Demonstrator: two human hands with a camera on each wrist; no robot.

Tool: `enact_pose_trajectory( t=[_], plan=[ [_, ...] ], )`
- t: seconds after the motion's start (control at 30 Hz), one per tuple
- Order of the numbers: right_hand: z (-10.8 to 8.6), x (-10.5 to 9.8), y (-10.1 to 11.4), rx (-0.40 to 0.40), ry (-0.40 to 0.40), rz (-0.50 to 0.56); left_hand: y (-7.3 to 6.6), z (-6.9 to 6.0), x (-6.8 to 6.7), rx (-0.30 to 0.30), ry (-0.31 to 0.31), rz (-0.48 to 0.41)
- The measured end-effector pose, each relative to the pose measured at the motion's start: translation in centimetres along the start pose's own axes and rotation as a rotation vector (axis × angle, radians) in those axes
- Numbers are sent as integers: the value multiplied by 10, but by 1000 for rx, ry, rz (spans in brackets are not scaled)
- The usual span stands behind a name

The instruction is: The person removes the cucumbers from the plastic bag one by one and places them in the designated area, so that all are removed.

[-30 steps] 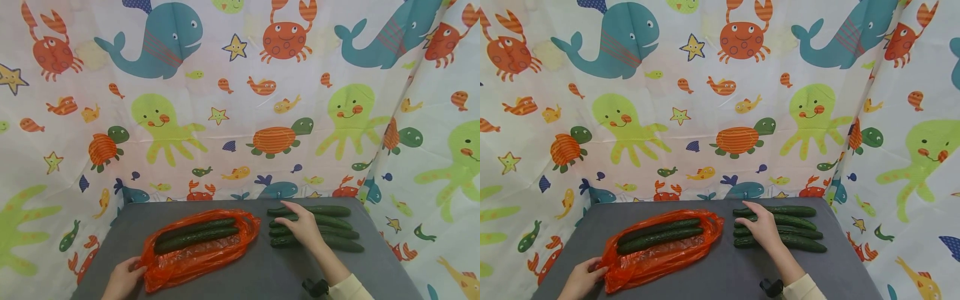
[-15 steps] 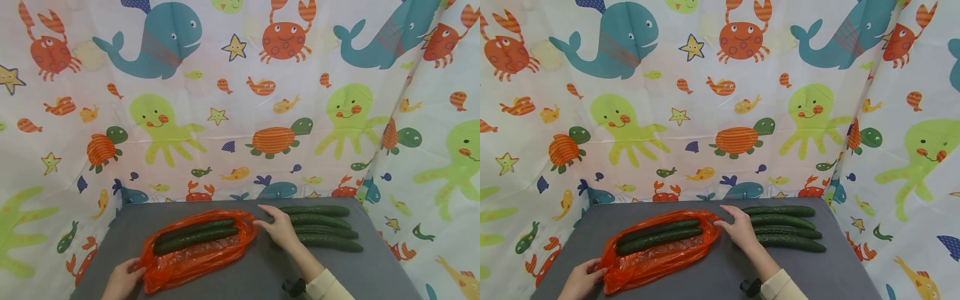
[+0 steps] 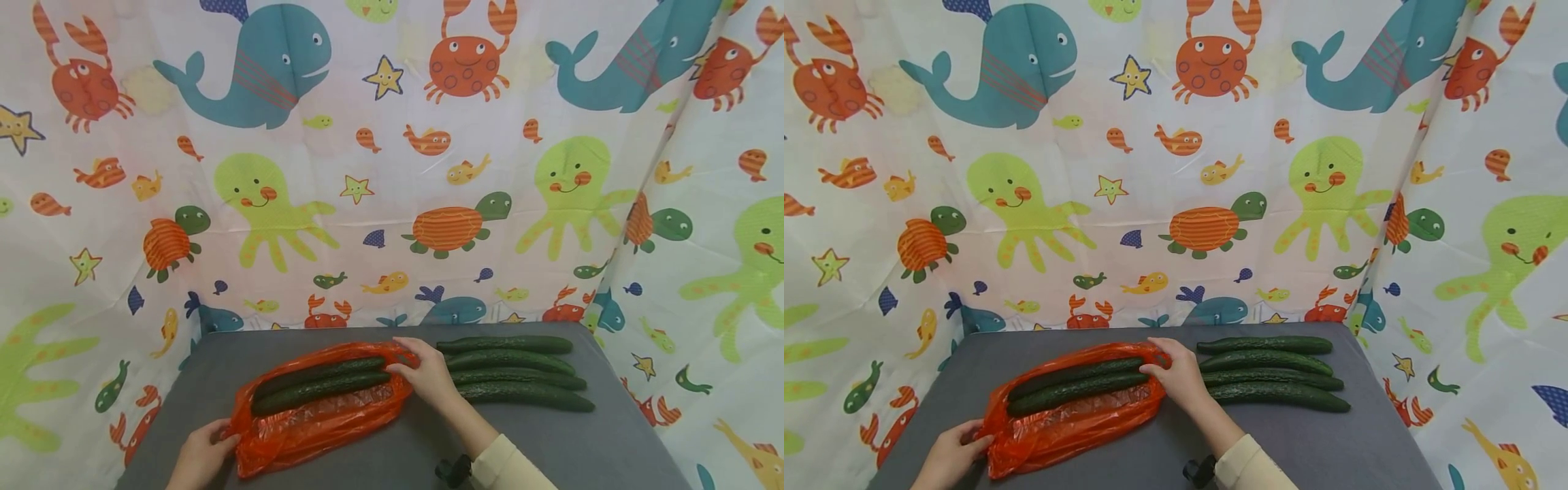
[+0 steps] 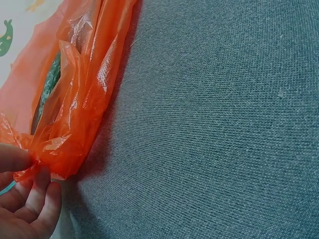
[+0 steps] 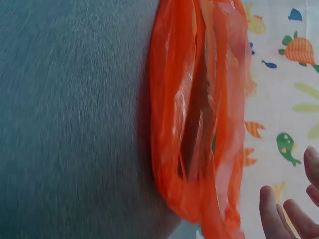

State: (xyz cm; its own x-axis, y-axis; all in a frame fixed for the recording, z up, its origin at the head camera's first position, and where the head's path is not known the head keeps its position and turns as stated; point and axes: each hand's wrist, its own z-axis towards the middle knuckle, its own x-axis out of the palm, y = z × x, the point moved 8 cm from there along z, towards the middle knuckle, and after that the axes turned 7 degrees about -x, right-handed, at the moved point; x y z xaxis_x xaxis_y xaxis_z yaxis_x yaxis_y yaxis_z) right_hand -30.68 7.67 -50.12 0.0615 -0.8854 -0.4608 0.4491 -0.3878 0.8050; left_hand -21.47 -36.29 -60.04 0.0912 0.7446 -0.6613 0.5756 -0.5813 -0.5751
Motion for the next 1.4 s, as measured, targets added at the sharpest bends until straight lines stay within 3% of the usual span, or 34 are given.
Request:
enact_pose_trajectory(
  t=[0.4, 0.7, 1.0, 1.13, 1.4],
  plan=[
    [2, 59, -6, 44, 134, 106, 1, -2, 0, -8, 6, -3],
    [6, 95, -20, 69, 223, 19, 3, -2, 2, -14, 18, -19],
    [4, 105, -33, 127, 262, -26, 2, -2, 2, -9, 15, -13],
    [1, 112, -33, 102, 287, -111, 3, -2, 3, -12, 15, -4],
    [-1, 117, -24, 73, 226, -195, 5, 0, 3, -12, 22, -6]
  ],
)
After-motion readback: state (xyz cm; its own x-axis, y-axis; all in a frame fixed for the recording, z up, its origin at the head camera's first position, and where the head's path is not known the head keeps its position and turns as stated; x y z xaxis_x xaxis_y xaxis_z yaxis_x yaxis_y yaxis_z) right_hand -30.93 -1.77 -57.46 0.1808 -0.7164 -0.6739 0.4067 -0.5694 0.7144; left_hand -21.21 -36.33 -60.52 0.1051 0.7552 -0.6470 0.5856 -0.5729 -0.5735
